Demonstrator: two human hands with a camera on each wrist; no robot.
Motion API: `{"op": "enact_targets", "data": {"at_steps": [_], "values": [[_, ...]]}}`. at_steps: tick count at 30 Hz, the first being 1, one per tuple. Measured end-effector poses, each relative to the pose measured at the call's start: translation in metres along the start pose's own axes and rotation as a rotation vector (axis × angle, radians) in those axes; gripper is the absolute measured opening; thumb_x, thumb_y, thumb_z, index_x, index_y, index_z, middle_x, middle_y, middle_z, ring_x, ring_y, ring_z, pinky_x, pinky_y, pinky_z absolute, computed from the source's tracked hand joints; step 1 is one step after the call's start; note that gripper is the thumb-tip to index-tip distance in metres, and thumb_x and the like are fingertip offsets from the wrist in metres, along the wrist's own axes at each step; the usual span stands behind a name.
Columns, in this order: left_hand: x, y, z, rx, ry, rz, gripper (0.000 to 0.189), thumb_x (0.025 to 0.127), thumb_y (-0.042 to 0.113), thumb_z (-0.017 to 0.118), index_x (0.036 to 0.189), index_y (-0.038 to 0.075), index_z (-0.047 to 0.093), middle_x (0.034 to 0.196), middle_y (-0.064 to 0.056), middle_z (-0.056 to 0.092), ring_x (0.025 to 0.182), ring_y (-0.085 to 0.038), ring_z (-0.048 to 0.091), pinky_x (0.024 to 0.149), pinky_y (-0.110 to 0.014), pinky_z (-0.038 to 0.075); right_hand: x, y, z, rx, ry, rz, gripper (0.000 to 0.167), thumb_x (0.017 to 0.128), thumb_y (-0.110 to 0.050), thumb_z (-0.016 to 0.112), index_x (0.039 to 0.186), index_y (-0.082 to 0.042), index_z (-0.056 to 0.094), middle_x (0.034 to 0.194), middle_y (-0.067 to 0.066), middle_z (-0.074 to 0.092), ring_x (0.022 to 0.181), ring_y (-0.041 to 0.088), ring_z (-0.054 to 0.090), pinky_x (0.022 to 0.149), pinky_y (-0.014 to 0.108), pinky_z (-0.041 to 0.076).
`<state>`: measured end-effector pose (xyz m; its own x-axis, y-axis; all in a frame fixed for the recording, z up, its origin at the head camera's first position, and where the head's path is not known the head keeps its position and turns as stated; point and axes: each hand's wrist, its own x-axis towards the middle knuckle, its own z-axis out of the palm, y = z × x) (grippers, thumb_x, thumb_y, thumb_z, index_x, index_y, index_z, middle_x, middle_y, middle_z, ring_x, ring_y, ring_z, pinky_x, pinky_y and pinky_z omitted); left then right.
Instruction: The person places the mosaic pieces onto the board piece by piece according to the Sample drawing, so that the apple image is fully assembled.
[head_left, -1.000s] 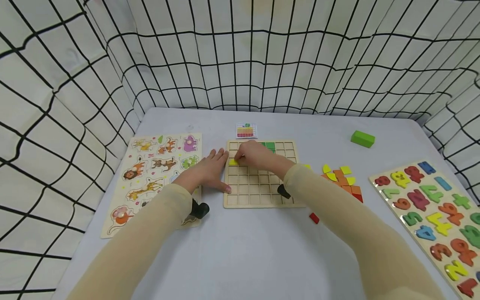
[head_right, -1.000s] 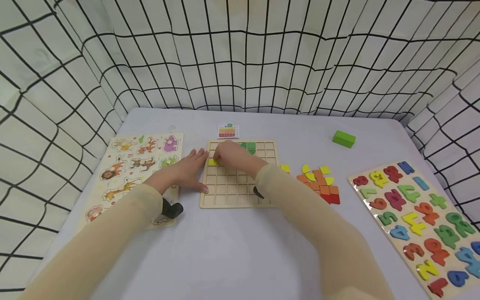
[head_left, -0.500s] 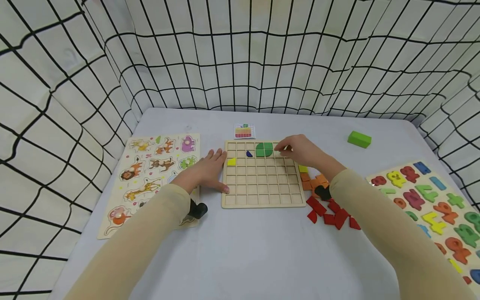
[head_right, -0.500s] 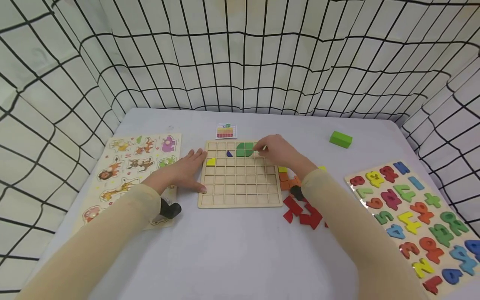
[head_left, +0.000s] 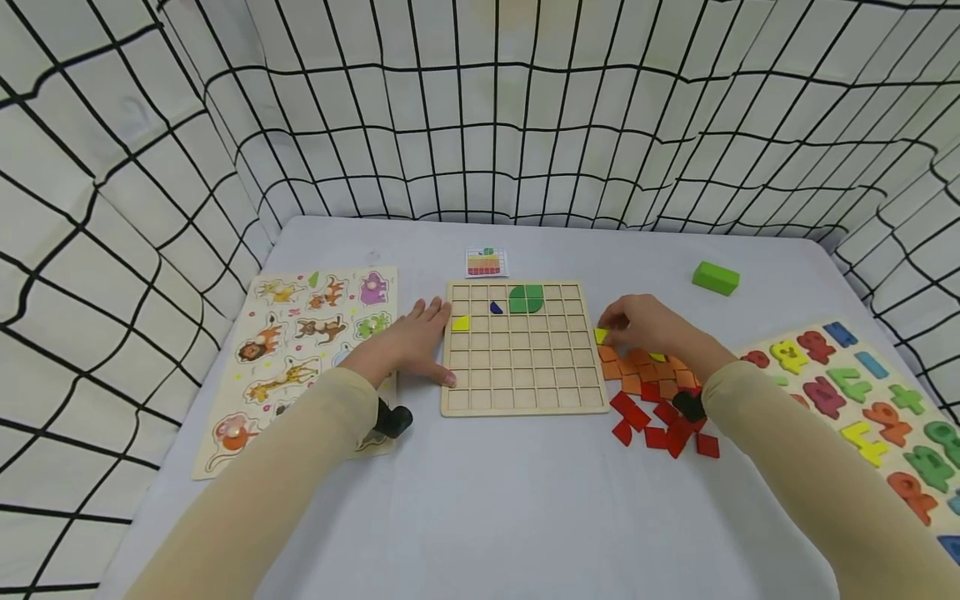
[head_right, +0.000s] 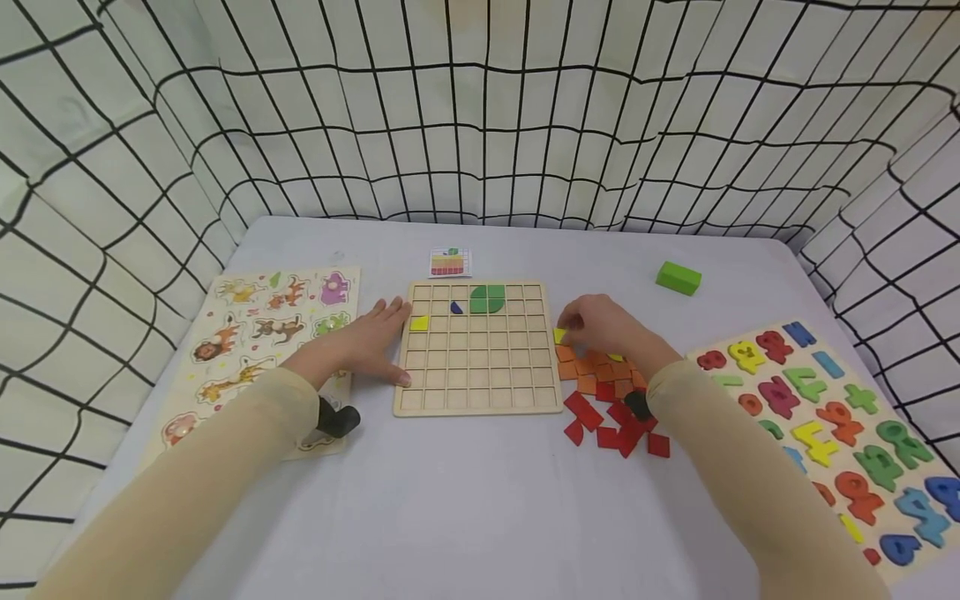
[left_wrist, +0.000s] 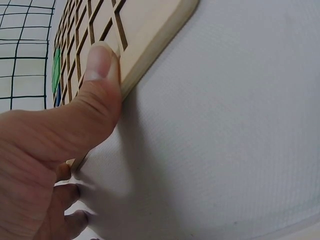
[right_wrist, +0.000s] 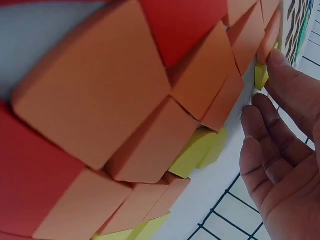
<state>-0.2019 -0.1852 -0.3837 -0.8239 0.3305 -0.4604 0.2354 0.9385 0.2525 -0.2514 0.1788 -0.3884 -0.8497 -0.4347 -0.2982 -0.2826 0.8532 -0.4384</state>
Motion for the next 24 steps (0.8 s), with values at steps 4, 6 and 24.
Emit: {"op": "enact_targets", "data": {"at_steps": [4,6,24], "values": [[0.0,0.0,0.0,-0.004,-0.004,-0.002,0.122,0.084,0.051,0.08,0.163,-0.002,0.003,0.171,-0.022,-0.002,0.159,-0.044,-0.003,0.129,-0.058,0.012,0.001,-0.001,0.002,0.008,0.01,0.001,0.023,0.094,-0.01,0.072,0.116,-0.001,0.072,0.107,0.013,0.069,0.098,0.027,0.059,0.089,0.042,0.056],[0.0,0.0,0.0,-0.006,-0.005,-0.002,0.122,0.084,0.051,0.08,0.163,-0.001,0.003,0.171,-0.022,-0.002,0.159,-0.044,-0.003,0.129,-0.058,0.012,0.0,-0.002,0.002,0.012,0.018,0.003,0.02,0.094,-0.009,0.073,0.112,-0.002,0.07,0.105,0.012,0.068,0.097,0.027,0.059,0.089,0.041,0.056],[-0.001,0.0,-0.001,-0.007,-0.003,0.001,0.122,0.084,0.051,0.081,0.163,-0.001,0.003,0.171,-0.022,-0.001,0.159,-0.044,-0.002,0.129,-0.058,0.013,0.026,-0.049,0.006,0.092,0.1,-0.1,0.007,0.095,-0.01,0.072,0.098,-0.006,0.067,0.101,0.011,0.068,0.092,0.024,0.06,0.079,0.033,0.053]]}}
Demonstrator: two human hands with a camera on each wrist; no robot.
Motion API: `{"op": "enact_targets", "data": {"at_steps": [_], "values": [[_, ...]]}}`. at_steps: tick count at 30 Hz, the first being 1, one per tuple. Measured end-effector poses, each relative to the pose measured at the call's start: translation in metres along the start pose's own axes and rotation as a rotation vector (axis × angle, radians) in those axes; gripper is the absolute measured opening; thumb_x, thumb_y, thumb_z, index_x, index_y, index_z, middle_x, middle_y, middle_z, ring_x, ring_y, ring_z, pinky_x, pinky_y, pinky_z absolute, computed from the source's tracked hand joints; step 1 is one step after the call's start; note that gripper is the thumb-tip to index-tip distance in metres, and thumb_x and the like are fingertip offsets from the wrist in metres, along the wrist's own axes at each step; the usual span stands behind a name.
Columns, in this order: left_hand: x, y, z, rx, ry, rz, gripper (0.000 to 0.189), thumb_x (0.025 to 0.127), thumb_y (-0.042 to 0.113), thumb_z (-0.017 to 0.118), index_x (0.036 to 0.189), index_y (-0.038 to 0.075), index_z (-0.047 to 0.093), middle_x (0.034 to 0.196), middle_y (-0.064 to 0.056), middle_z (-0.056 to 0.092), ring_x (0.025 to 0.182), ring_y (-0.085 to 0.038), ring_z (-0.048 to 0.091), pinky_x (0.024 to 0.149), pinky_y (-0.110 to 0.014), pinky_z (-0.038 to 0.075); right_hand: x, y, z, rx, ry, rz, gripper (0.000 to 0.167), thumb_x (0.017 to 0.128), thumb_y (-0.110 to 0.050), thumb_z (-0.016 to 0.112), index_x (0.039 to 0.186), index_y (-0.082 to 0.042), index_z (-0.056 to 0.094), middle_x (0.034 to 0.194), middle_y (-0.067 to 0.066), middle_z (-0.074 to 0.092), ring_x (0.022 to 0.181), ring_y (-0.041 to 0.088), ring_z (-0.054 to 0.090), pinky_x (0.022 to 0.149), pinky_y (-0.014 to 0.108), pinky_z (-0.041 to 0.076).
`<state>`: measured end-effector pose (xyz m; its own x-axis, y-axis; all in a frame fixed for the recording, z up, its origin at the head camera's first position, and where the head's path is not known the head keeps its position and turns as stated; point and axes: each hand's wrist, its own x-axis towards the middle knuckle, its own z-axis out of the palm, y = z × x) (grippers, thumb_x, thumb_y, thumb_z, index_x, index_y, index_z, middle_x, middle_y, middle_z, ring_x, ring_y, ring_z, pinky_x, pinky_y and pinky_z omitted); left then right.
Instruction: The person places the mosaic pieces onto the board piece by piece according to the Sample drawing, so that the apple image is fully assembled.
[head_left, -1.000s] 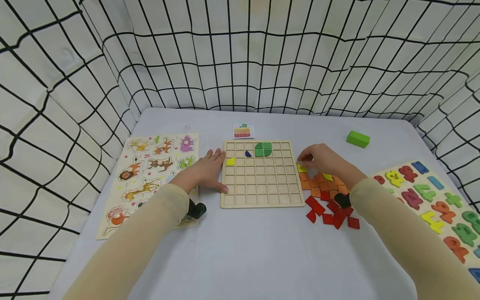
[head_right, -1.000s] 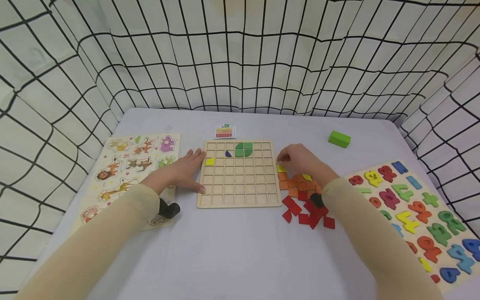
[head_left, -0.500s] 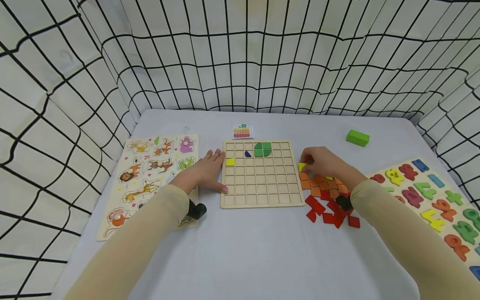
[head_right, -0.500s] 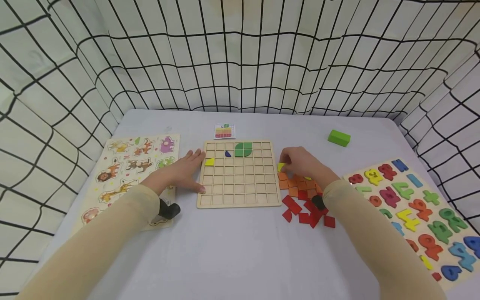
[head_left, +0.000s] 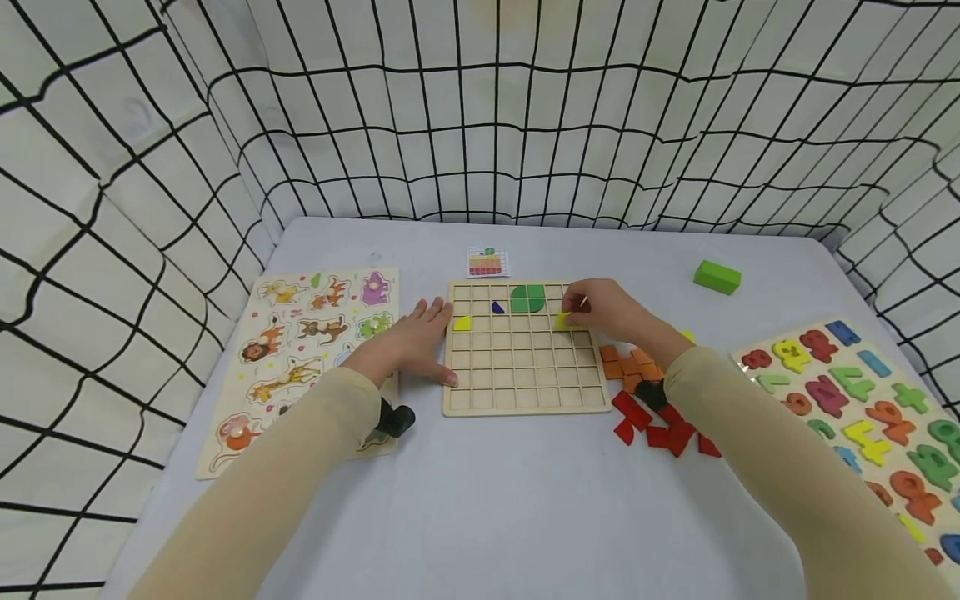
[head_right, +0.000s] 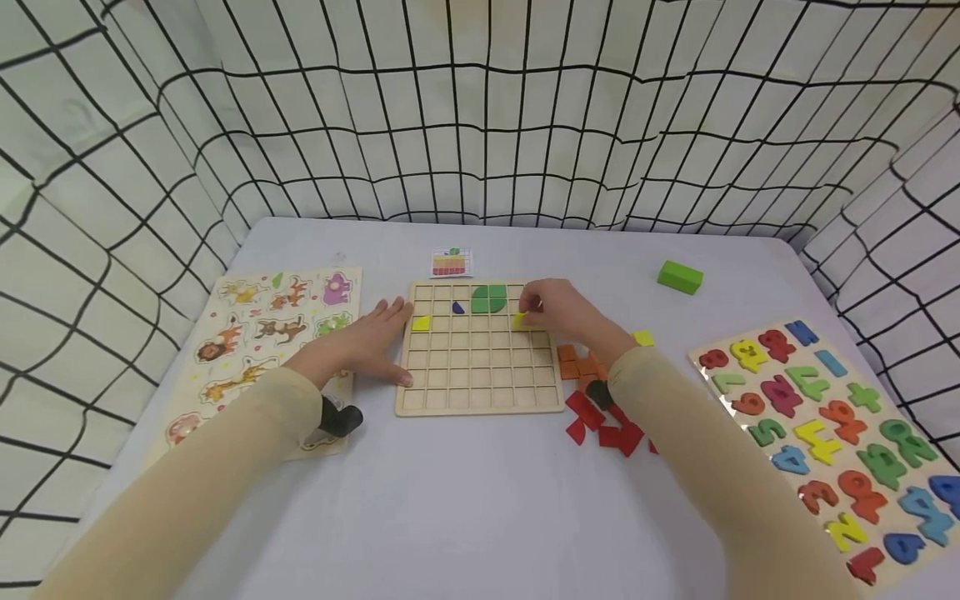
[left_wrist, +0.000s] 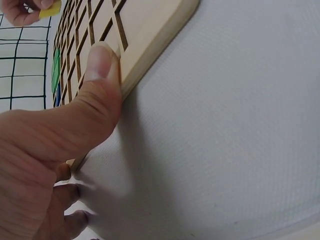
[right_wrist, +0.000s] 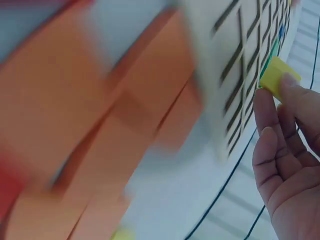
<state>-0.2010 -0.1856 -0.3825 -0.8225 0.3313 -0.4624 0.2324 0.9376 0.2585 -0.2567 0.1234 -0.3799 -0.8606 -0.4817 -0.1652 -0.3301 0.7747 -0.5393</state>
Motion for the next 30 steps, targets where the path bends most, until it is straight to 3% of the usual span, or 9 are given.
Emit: {"op": "enact_targets", "data": {"at_steps": [10,19,24,30], "values": [[0.0,0.002,-0.001,-0.014,0.001,-0.001,0.123,0.083,0.051,0.081,0.163,-0.001,0.003,0.171,-0.022,-0.001,0.158,-0.044,-0.003,0.128,-0.06,0.013,0.035,-0.051,0.024,0.042,-0.02,-0.13,0.005,0.096,-0.008,0.07,0.098,-0.004,0.07,0.102,0.01,0.072,0.092,0.022,0.066,0.08,0.034,0.056],[0.0,0.0,-0.001,-0.017,-0.008,0.016,0.124,0.084,0.052,0.081,0.163,-0.002,0.002,0.171,-0.024,-0.002,0.158,-0.046,-0.003,0.128,-0.061,0.014,0.057,-0.079,0.041,-0.01,-0.071,-0.104,0.006,0.098,-0.011,0.068,0.1,-0.006,0.071,0.099,0.008,0.072,0.086,0.018,0.059,0.08,0.03,0.053],[0.001,-0.001,0.0,-0.025,-0.01,0.014,0.125,0.083,0.052,0.081,0.163,-0.001,0.002,0.171,-0.023,-0.002,0.158,-0.045,-0.004,0.128,-0.06,0.014,0.061,-0.085,0.046,-0.04,-0.076,-0.063,0.009,0.099,-0.012,0.067,0.102,-0.007,0.073,0.101,0.007,0.074,0.086,0.018,0.061,0.08,0.03,0.055],[0.001,-0.004,0.001,-0.013,0.004,0.014,0.125,0.082,0.053,0.082,0.163,-0.001,0.003,0.171,-0.023,-0.001,0.158,-0.046,-0.002,0.128,-0.061,0.015,0.067,-0.089,0.051,-0.101,-0.081,-0.072,0.012,0.1,-0.013,0.066,0.105,-0.006,0.075,0.102,0.007,0.074,0.089,0.019,0.061,0.085,0.031,0.055]]}}
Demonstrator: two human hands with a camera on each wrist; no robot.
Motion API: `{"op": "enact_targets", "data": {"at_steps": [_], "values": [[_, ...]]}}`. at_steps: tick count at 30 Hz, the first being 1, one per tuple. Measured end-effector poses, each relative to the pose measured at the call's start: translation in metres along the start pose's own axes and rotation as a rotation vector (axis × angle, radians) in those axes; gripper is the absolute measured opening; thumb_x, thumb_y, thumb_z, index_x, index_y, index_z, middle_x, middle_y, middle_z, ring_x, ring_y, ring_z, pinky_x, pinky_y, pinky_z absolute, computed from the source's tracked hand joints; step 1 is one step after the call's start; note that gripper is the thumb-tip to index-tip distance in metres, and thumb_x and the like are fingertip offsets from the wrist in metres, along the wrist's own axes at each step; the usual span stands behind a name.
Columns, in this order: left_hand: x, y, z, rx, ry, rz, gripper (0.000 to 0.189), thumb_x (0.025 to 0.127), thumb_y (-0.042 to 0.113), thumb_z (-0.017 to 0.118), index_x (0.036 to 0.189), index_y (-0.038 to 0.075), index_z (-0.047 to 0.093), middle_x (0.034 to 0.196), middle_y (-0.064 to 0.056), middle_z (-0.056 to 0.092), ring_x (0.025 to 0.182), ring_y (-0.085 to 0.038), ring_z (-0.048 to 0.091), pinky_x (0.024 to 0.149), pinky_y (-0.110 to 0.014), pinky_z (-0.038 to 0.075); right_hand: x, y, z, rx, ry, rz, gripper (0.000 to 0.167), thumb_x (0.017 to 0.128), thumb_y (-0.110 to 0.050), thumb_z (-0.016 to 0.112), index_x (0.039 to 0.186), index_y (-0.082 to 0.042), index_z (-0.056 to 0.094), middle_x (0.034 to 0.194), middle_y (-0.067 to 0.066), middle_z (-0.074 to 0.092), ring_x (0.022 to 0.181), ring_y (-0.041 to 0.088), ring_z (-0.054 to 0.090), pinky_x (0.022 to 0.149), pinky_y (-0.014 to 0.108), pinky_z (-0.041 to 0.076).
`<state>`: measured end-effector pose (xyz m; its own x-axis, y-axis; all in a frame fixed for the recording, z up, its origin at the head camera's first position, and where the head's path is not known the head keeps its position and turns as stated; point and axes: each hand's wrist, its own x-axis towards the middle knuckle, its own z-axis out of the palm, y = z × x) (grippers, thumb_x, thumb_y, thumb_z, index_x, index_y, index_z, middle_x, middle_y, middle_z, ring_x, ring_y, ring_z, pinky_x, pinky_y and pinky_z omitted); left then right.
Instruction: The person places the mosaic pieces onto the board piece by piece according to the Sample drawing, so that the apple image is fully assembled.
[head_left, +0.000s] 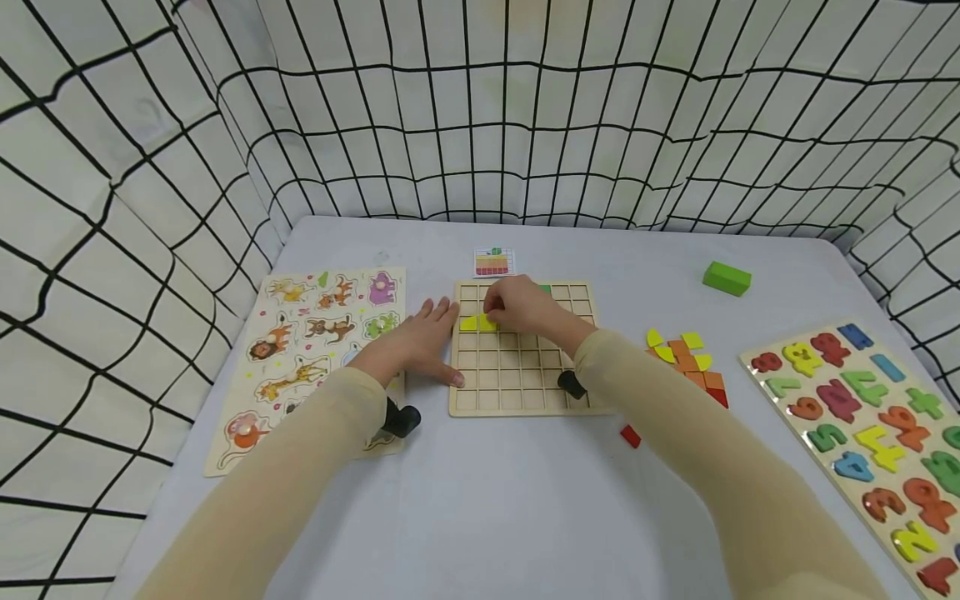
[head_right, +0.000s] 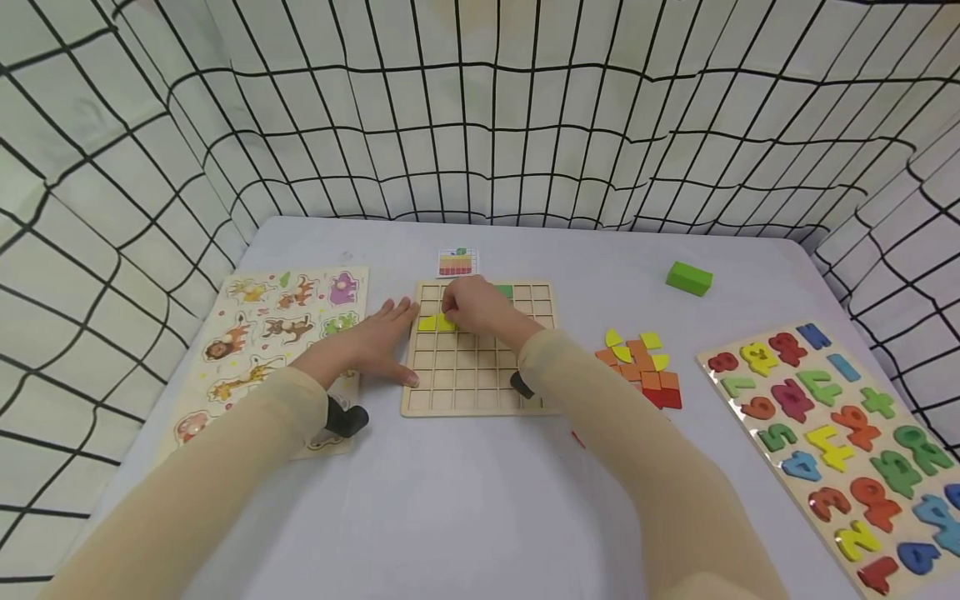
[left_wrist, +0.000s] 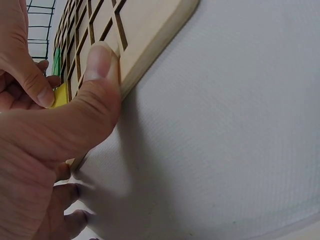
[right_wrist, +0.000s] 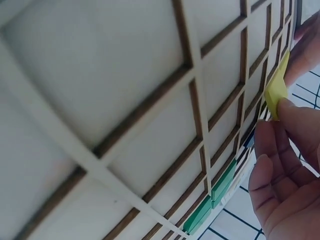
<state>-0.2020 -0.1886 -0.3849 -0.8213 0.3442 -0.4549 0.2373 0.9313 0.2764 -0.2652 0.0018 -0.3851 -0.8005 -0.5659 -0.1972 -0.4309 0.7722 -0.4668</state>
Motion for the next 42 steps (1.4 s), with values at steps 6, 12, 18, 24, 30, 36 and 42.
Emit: {"op": "enact_targets", "data": {"at_steps": [6,12,18,24,30,36,42], "values": [[0.002,-0.001,0.002,0.005,0.003,0.007,0.125,0.082,0.054,0.081,0.163,-0.001,0.003,0.171,-0.023,-0.001,0.158,-0.046,-0.002,0.128,-0.061,0.015,0.001,0.002,0.003,-0.045,-0.018,-0.003,0.016,0.1,-0.015,0.067,0.11,-0.007,0.076,0.107,0.007,0.075,0.091,0.019,0.063,0.089,0.032,0.057],[0.001,0.0,0.001,0.0,0.001,-0.008,0.124,0.083,0.053,0.081,0.163,0.0,0.003,0.171,-0.022,-0.001,0.158,-0.045,-0.002,0.128,-0.06,0.014,0.001,-0.001,0.003,-0.072,-0.028,-0.008,0.016,0.1,-0.015,0.067,0.11,-0.008,0.077,0.109,0.005,0.076,0.094,0.018,0.065,0.092,0.032,0.058],[0.001,0.0,0.001,-0.002,0.006,0.0,0.125,0.082,0.053,0.082,0.163,-0.001,0.003,0.171,-0.024,0.0,0.158,-0.047,-0.002,0.128,-0.062,0.015,-0.005,-0.002,0.0,-0.074,-0.023,-0.03,0.018,0.1,-0.013,0.066,0.114,-0.006,0.076,0.112,0.007,0.075,0.097,0.019,0.066,0.093,0.034,0.058],[0.0,0.001,0.001,0.008,0.017,-0.002,0.125,0.082,0.053,0.082,0.163,-0.001,0.004,0.171,-0.024,0.0,0.158,-0.046,-0.001,0.128,-0.061,0.015,-0.022,0.016,-0.013,-0.046,0.012,-0.032,0.02,0.1,-0.009,0.064,0.117,-0.006,0.075,0.117,0.009,0.074,0.106,0.022,0.067,0.097,0.038,0.057],[0.001,0.001,0.002,0.017,0.018,-0.003,0.125,0.082,0.053,0.082,0.163,-0.002,0.005,0.171,-0.024,0.001,0.158,-0.046,0.0,0.128,-0.061,0.015,-0.052,0.057,-0.036,-0.001,0.063,-0.013,0.019,0.099,-0.005,0.065,0.115,-0.003,0.075,0.116,0.014,0.074,0.107,0.028,0.068,0.093,0.042,0.058],[0.002,0.001,0.001,0.022,0.012,-0.006,0.124,0.083,0.053,0.081,0.163,-0.001,0.003,0.171,-0.022,-0.001,0.159,-0.044,-0.002,0.129,-0.059,0.013,-0.092,0.106,-0.055,0.017,0.078,0.092,0.022,0.099,-0.004,0.064,0.119,0.0,0.072,0.114,0.017,0.072,0.105,0.031,0.064,0.092,0.046,0.057],[0.002,0.0,0.002,0.013,0.009,-0.006,0.124,0.083,0.053,0.081,0.163,0.0,0.004,0.171,-0.022,-0.001,0.159,-0.043,-0.002,0.129,-0.059,0.013,-0.126,0.148,-0.063,-0.022,0.038,0.193,0.023,0.097,-0.001,0.064,0.119,-0.003,0.074,0.12,0.019,0.07,0.11,0.034,0.06,0.098,0.05,0.056]]}}
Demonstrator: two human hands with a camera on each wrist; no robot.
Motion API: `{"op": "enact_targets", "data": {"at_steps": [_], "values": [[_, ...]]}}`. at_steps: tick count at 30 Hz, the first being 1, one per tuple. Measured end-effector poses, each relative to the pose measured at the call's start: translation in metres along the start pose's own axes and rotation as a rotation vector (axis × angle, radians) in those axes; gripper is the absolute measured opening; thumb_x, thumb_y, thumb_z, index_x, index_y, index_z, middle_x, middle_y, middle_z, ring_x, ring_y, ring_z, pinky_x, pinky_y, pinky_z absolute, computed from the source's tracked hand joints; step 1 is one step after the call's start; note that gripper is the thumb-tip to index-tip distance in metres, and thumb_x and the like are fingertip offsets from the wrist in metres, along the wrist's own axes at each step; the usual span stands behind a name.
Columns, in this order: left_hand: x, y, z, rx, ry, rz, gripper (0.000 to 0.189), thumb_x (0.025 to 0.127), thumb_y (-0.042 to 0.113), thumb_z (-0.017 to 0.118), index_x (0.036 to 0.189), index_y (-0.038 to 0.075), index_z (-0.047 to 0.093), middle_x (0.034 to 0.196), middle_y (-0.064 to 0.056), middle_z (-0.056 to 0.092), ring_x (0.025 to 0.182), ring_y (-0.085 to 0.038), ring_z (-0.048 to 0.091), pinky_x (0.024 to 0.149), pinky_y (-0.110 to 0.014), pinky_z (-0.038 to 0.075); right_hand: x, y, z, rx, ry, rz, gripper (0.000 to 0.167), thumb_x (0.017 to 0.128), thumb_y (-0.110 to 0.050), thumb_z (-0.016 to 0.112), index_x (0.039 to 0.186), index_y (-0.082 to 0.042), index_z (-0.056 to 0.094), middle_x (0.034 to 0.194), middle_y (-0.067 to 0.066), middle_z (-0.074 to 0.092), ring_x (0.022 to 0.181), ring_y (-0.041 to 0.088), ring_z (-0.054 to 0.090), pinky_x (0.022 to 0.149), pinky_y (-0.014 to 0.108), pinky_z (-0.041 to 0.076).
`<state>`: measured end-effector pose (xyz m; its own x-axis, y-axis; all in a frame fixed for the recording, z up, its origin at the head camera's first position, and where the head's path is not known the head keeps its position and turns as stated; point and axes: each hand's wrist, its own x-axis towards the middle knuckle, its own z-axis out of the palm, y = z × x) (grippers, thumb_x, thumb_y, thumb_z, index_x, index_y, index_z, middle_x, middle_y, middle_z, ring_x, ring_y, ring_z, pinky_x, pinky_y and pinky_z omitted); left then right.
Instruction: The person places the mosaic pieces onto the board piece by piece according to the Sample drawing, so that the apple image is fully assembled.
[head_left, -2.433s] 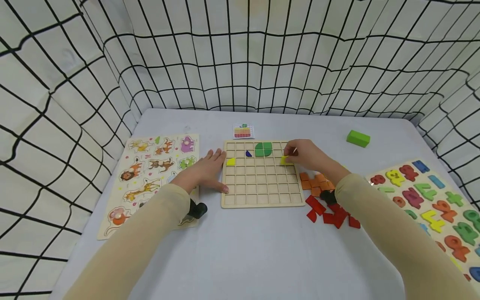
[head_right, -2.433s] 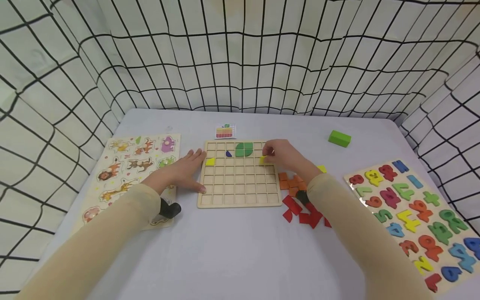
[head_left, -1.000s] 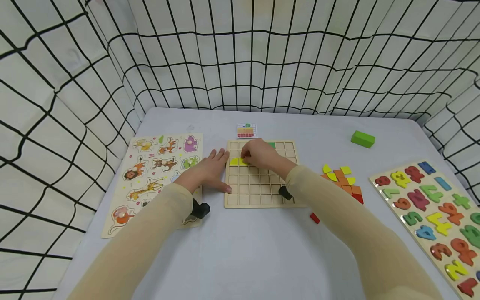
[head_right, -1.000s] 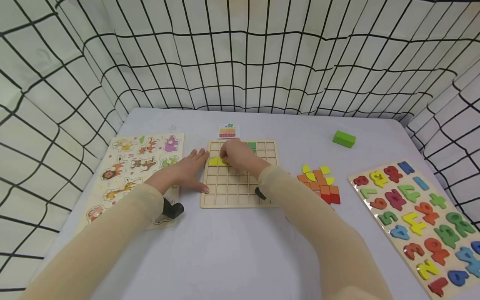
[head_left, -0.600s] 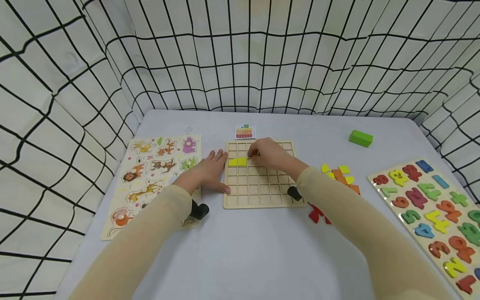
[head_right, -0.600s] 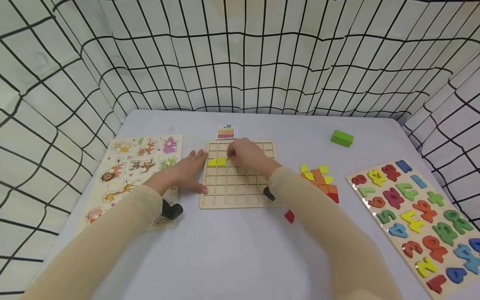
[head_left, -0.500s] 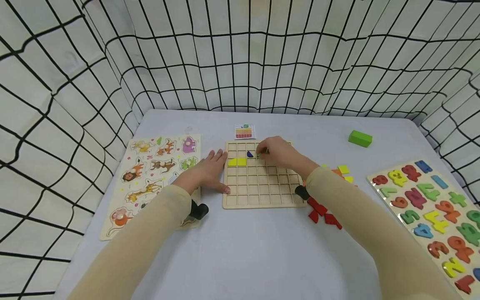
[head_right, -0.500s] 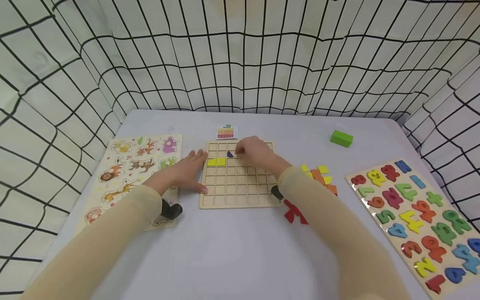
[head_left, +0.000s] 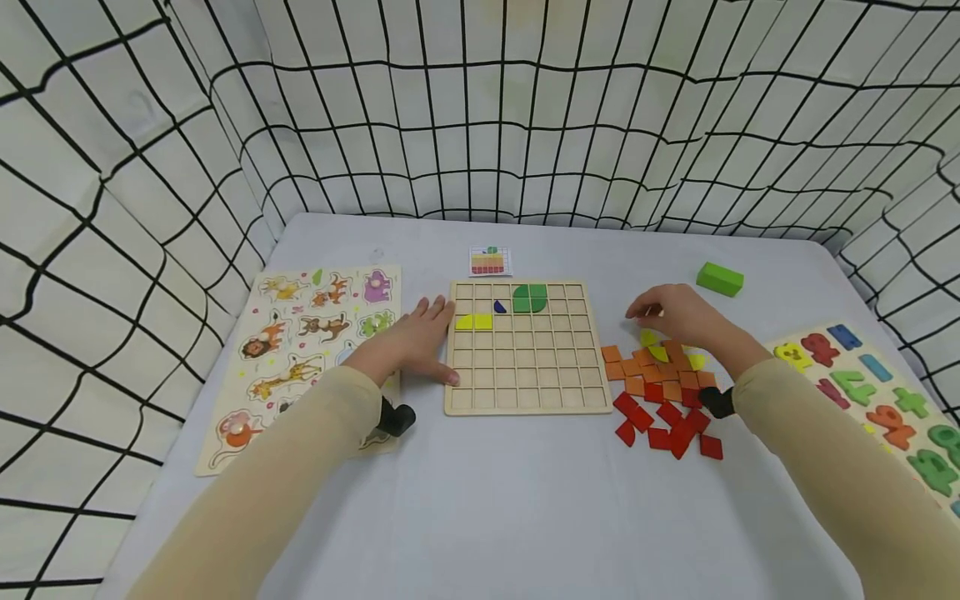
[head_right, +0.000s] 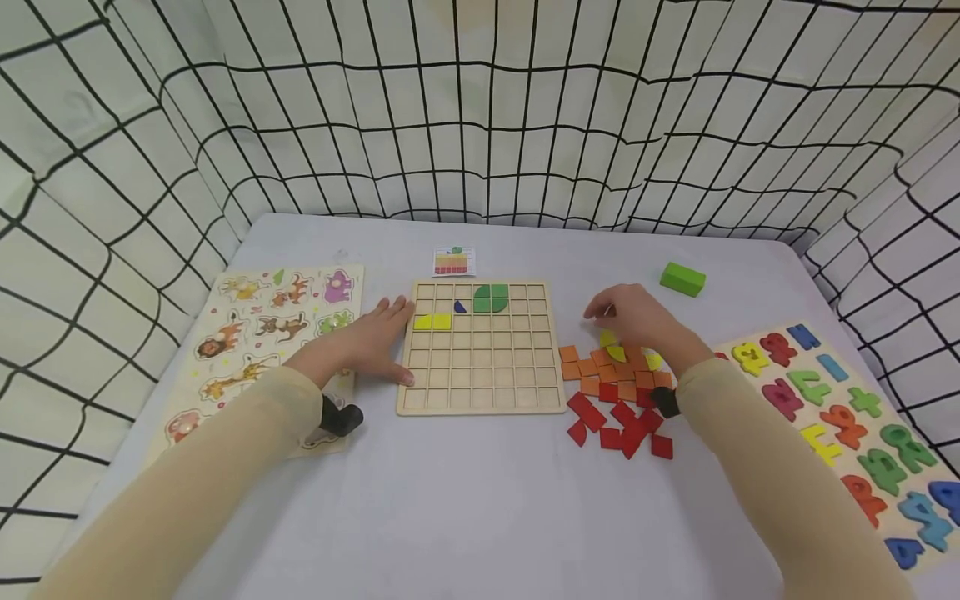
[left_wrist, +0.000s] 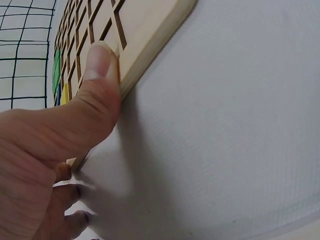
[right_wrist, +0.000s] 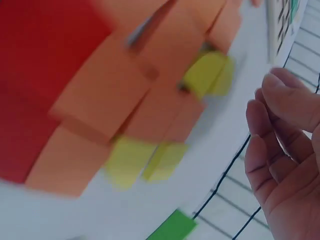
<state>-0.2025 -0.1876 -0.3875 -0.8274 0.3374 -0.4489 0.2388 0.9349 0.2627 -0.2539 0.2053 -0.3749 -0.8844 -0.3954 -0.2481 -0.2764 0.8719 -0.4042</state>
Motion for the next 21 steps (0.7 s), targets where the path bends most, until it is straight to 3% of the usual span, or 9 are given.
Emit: {"op": "enact_targets", "data": {"at_steps": [7,21], "values": [[0.0,0.0,0.0,0.005,0.0,-0.004,0.124,0.083,0.053,0.081,0.163,-0.001,0.004,0.171,-0.022,-0.001,0.159,-0.044,-0.002,0.129,-0.059,0.014,-0.014,0.019,0.001,0.0,-0.062,-0.008,0.024,0.094,0.002,0.068,0.11,-0.01,0.079,0.12,0.016,0.067,0.108,0.032,0.061,0.095,0.049,0.059],[0.001,0.0,0.001,0.002,0.003,-0.008,0.123,0.083,0.053,0.081,0.163,0.0,0.005,0.172,-0.022,0.0,0.159,-0.044,-0.001,0.129,-0.058,0.013,-0.005,0.022,0.01,-0.049,-0.021,0.006,0.015,0.092,-0.001,0.073,0.105,-0.005,0.068,0.102,0.012,0.067,0.101,0.031,0.058,0.092,0.047,0.058]]}}
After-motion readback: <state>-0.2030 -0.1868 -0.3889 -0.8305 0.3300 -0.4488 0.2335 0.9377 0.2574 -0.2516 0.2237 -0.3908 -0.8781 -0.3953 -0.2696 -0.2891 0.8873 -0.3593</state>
